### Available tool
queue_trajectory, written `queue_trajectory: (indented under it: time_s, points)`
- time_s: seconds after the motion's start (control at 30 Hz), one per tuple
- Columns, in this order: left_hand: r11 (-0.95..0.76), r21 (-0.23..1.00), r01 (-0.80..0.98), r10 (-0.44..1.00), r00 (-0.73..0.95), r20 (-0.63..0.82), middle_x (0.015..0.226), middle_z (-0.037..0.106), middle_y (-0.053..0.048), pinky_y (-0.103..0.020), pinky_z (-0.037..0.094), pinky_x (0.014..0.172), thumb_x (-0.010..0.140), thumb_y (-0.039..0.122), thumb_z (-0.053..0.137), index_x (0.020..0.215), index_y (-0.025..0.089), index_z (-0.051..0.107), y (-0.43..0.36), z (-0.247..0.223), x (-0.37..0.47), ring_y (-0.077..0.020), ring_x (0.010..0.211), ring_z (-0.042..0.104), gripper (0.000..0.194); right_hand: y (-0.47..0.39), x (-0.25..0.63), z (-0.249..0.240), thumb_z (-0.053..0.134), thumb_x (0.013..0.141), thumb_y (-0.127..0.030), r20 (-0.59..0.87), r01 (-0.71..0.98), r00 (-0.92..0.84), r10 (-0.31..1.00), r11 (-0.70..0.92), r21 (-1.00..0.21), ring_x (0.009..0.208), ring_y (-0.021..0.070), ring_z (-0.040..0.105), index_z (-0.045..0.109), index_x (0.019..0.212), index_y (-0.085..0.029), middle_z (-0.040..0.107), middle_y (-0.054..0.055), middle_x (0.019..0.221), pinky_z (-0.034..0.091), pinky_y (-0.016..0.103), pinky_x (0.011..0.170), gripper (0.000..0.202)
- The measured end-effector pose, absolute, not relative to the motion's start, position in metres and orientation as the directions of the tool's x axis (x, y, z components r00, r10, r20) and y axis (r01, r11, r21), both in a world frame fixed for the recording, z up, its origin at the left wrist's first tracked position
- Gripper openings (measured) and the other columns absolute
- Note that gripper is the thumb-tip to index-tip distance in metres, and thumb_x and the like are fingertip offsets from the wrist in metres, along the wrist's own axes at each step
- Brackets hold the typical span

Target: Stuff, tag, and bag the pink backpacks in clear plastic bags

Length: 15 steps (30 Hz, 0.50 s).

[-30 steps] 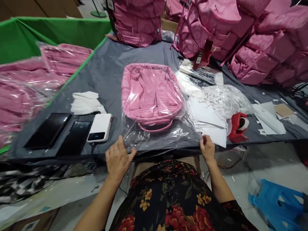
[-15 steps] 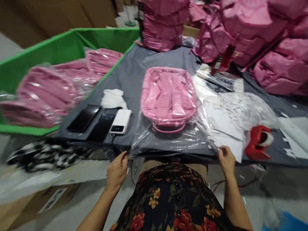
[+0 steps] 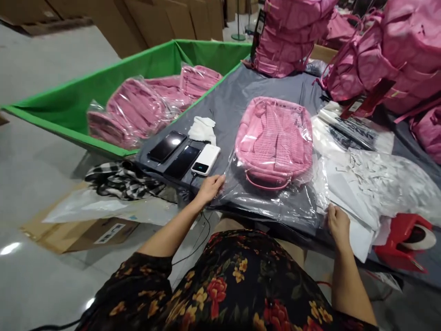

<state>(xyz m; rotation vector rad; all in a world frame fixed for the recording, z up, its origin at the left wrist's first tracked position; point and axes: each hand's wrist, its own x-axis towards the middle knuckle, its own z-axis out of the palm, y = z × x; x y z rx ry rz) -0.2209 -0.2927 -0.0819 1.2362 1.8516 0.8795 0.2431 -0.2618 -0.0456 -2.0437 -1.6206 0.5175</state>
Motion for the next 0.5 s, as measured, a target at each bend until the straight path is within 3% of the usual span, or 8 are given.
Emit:
queue_trajectory:
  time_s: [0.07,0.17,0.27,0.37,0.43,0.5]
  points:
    - [0.305,0.848,0.433,0.937,-0.298,-0.185,0.058,0.059,0.000,-0.027,0.041,0.057,0.086,0.063,0.042,0.068,0.022,0.052,-0.298,-0.084,-0.219,-0.0159,0.052,0.055,0.046,-0.263,0.243,-0.048,0.024,0.092,-0.078,0.068,0.849,0.226,0.972,-0.162,-0.502,0.053,0.0216,0.054,0.054,0.070,-0.024,0.058,0.006,0.052,0.039,0.035,0.061,0.065]
    - [0.279,0.786,0.552,0.908,-0.418,-0.029,0.055,0.054,0.000,-0.027,0.040,0.058,0.087,0.050,0.046,0.069,0.022,0.053,-0.297,-0.086,-0.227,-0.0169,0.055,0.055,0.034,-0.257,0.247,-0.055,0.032,0.095,-0.071,0.143,0.895,0.217,0.966,-0.139,-0.425,0.056,0.0196,0.050,0.053,0.068,-0.024,0.056,0.005,0.057,0.035,0.033,0.061,0.058]
    - [0.246,0.761,0.600,0.910,-0.414,0.032,0.051,0.052,0.000,-0.028,0.039,0.056,0.089,0.046,0.047,0.070,0.022,0.057,-0.293,-0.088,-0.242,-0.0176,0.054,0.053,0.031,-0.251,0.258,-0.062,0.039,0.093,-0.073,0.045,0.800,0.171,0.984,-0.113,-0.589,0.052,0.0185,0.047,0.049,0.062,-0.024,0.049,0.002,0.051,0.036,0.032,0.057,0.058]
    - [0.223,0.811,0.541,0.948,-0.313,-0.052,0.053,0.056,0.001,-0.027,0.043,0.052,0.094,0.052,0.042,0.087,0.021,0.063,-0.299,-0.090,-0.262,-0.0174,0.048,0.054,0.038,-0.261,0.275,-0.066,0.039,0.093,-0.074,-0.029,0.604,0.187,0.982,-0.138,-0.785,0.049,0.0188,0.050,0.061,0.082,-0.021,0.056,0.001,0.057,0.041,0.032,0.049,0.058]
    - [0.113,0.759,0.641,0.972,-0.231,0.051,0.074,0.070,-0.004,-0.031,0.053,0.067,0.094,0.051,0.045,0.106,0.021,0.066,-0.310,-0.089,-0.274,-0.0204,0.066,0.066,0.039,-0.276,0.285,-0.067,0.046,0.092,-0.069,0.098,0.653,0.231,0.968,-0.079,-0.753,0.059,0.0203,0.059,0.065,0.107,-0.019,0.068,0.006,0.078,0.049,0.034,0.054,0.055]
    - [-0.079,0.606,0.792,0.982,-0.044,0.185,0.104,0.076,-0.010,-0.038,0.053,0.094,0.093,0.043,0.051,0.116,0.024,0.069,-0.323,-0.088,-0.284,-0.0247,0.099,0.071,0.035,-0.290,0.293,-0.067,0.057,0.090,-0.060,0.279,0.820,0.150,0.949,0.038,-0.571,0.081,0.0243,0.068,0.066,0.117,-0.021,0.072,0.012,0.101,0.056,0.039,0.072,0.049]
